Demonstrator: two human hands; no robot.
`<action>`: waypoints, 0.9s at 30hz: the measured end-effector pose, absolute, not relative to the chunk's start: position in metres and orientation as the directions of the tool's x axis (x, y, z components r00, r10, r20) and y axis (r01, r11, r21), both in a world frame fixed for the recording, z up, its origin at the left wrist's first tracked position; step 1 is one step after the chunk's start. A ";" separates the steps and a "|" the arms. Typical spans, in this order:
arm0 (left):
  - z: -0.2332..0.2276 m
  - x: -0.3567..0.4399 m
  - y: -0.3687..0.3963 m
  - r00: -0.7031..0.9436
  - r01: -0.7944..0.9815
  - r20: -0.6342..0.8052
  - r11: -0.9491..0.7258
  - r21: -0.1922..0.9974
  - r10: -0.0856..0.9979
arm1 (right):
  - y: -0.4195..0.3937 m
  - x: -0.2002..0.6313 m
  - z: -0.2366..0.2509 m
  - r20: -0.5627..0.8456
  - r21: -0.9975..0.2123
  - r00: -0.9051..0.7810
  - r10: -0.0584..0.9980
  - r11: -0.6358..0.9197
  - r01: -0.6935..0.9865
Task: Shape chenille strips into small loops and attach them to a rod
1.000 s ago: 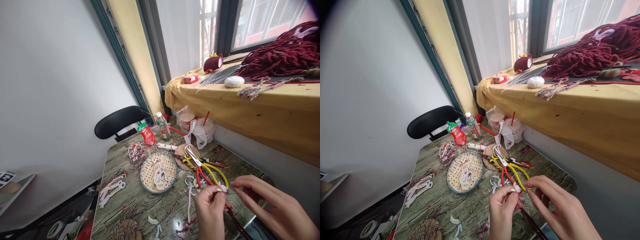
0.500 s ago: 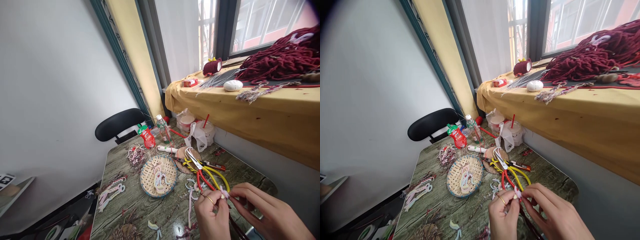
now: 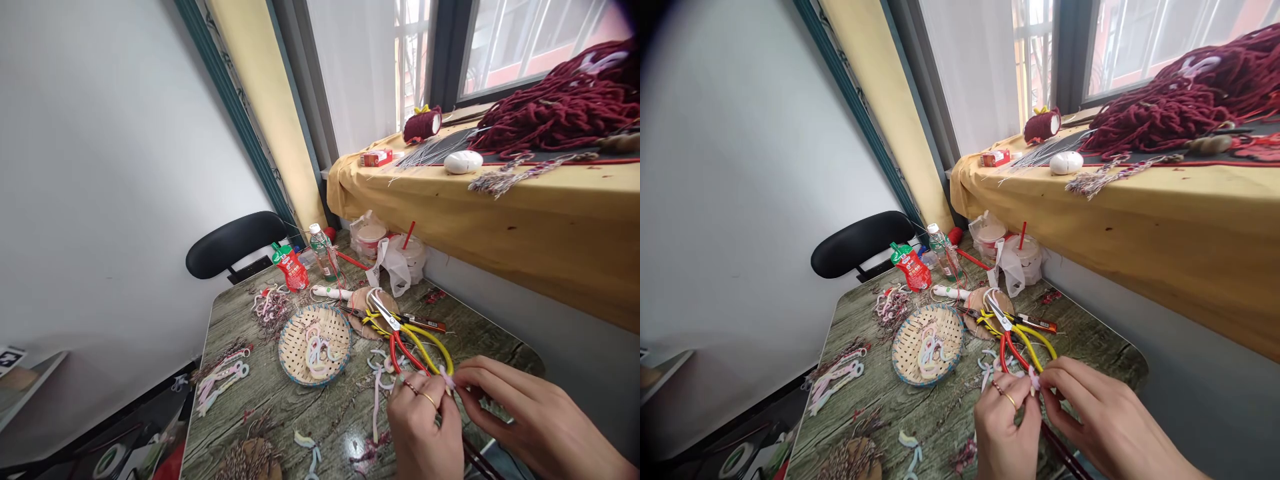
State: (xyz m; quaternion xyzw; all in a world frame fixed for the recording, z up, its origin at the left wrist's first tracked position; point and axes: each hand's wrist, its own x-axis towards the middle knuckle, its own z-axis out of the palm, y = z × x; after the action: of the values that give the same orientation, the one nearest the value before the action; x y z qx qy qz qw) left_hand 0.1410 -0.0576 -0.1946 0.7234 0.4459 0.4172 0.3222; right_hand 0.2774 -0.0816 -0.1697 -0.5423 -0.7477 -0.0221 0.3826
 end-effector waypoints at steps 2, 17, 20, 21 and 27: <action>-0.191 0.141 -0.058 0.238 0.190 0.131 -0.179 0.965 0.962 | -0.081 0.278 -0.168 0.554 -0.371 -0.217 0.804 0.472 0.800; -0.194 0.144 -0.048 0.367 -0.318 -0.123 0.249 0.915 0.922 | -0.083 0.282 -0.173 0.364 -0.495 -0.211 0.907 0.381 0.781; -0.190 0.142 -0.047 0.367 -0.301 -0.080 0.200 0.933 0.927 | -0.083 0.282 -0.175 0.307 -0.516 -0.218 0.927 0.354 0.780; -0.189 0.142 -0.047 0.368 -0.302 -0.077 0.198 0.933 0.926 | -0.083 0.282 -0.175 0.295 -0.514 -0.220 0.930 0.349 0.784; -0.194 0.141 -0.045 0.470 -0.366 -0.258 0.453 0.813 0.844 | -0.078 0.285 -0.177 0.289 -0.509 -0.174 0.941 0.305 0.805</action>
State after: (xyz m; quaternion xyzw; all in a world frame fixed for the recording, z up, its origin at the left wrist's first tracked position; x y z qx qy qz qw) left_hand 0.1413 -0.0454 -0.1940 0.3519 0.3394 0.3871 0.7818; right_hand 0.2849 -0.0783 -0.1768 -0.5769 -0.7567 0.1208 0.2828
